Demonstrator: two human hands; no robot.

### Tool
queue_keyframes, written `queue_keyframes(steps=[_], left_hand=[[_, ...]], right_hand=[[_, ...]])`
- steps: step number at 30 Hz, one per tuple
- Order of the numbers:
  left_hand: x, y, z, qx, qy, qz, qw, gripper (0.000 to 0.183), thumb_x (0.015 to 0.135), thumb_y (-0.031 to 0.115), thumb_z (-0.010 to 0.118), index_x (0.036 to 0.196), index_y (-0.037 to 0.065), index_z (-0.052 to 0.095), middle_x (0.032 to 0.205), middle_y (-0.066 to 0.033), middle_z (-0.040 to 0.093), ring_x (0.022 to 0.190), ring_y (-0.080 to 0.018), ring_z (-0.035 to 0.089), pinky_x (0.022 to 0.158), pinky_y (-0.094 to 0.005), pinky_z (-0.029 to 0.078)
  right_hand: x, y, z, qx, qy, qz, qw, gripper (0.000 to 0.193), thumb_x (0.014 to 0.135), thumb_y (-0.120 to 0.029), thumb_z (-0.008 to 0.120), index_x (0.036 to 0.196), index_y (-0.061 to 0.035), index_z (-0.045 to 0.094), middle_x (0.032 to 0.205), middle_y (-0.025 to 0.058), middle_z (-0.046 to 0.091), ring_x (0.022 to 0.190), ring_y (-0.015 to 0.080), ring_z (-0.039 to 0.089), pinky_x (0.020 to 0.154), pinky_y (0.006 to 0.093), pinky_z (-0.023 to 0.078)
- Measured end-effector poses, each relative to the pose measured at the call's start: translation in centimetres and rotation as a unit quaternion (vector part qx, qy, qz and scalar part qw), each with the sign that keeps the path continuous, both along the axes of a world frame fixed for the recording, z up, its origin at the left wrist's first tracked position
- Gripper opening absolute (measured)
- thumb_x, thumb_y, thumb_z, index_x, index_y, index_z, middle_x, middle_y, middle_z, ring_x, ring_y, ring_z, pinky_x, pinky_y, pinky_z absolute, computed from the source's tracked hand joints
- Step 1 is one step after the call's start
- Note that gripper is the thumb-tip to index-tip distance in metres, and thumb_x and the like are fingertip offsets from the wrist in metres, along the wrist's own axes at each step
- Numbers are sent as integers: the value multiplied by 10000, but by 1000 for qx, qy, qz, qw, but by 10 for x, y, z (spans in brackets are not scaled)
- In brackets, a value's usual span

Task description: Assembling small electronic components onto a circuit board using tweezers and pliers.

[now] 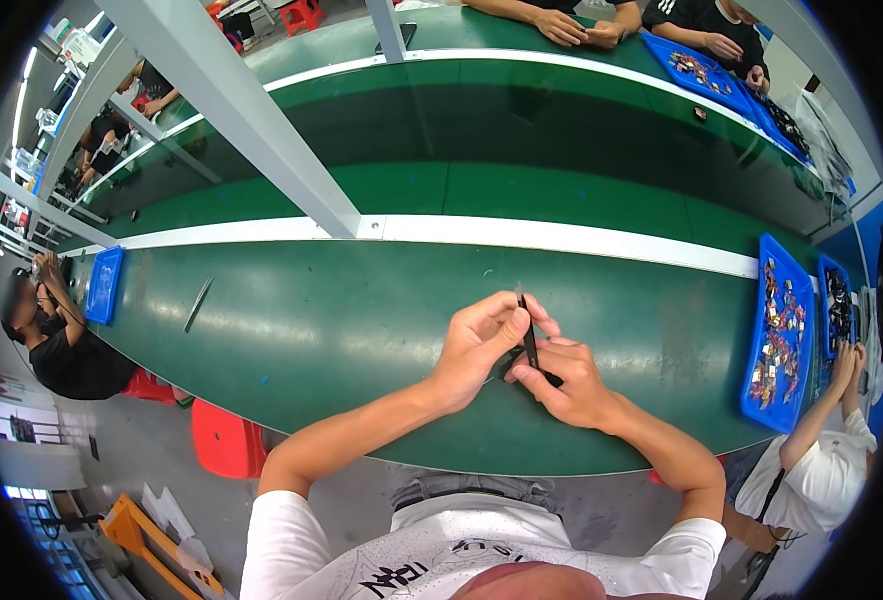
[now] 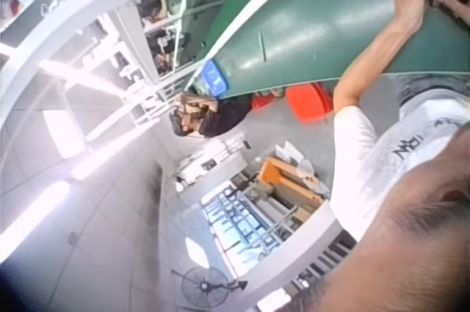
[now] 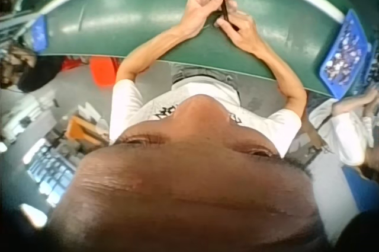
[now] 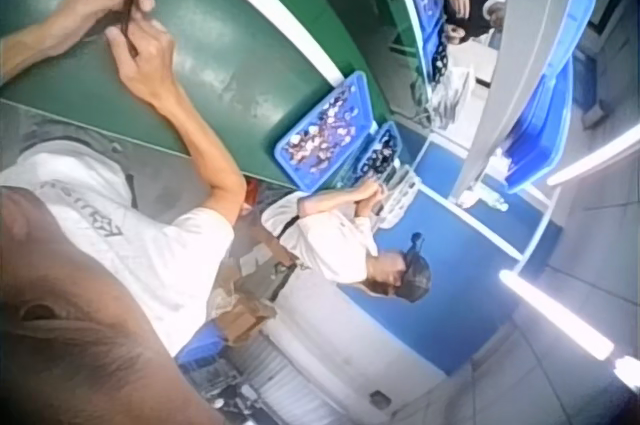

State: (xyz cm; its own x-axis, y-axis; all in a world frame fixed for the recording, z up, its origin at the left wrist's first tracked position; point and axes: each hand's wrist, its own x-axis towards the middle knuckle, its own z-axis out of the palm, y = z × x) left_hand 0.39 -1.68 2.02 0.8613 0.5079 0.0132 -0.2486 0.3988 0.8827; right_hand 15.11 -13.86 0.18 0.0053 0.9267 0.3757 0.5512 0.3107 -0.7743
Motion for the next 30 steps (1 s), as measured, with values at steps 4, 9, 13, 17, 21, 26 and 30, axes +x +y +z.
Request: queue_keyframes(steps=[4,9,13,17,21,26,30], left_hand=[[-7,15,-9,98,20,70,993,205,1040,182,645,1095,-14,666,1116,-110,681,1006,-158,658,850,-305,568],[-21,20,-11,35,76,48,995,172,991,107,705,1086,-35,694,1093,-94,694,962,-118,670,758,-256,573],[-23,20,-13,59,69,42,995,196,976,120,730,1100,-29,706,1045,-76,711,893,-119,687,723,-256,574],[-23,15,-7,202,150,51,966,120,927,68,769,995,-28,745,941,-108,729,811,-153,697,701,-282,569],[-21,5,-11,316,148,82,934,75,865,25,811,913,-12,768,880,-111,728,753,-157,690,682,-290,565],[-22,2,-20,352,132,83,923,92,847,26,828,905,-11,766,877,-116,726,751,-175,693,683,-291,567],[-17,-3,-18,384,114,104,910,99,843,32,832,898,-12,762,864,-117,723,744,-191,691,675,-293,569]], right_hand=[[3,-3,9,-62,84,-29,994,209,1004,-126,636,874,-11,752,729,96,705,508,175,594,574,322,480],[5,-5,3,-102,210,-84,969,279,1054,-150,585,934,41,749,777,85,727,504,94,578,460,246,441],[8,-7,1,-135,317,-91,934,253,1065,-164,590,1031,49,723,829,111,735,515,93,574,466,233,440],[12,-7,-8,-86,384,-102,914,244,1066,-171,601,1092,51,699,859,142,735,522,97,569,461,229,435],[11,-6,-2,-90,377,-122,914,194,1038,-126,638,1074,48,717,867,120,735,533,90,579,471,223,445],[8,-5,3,-42,198,-73,977,110,943,-18,726,1042,20,758,905,91,736,555,89,612,489,213,462],[10,-8,-1,-50,239,-90,966,111,928,-13,741,1034,17,754,912,95,734,550,89,610,489,223,457]])
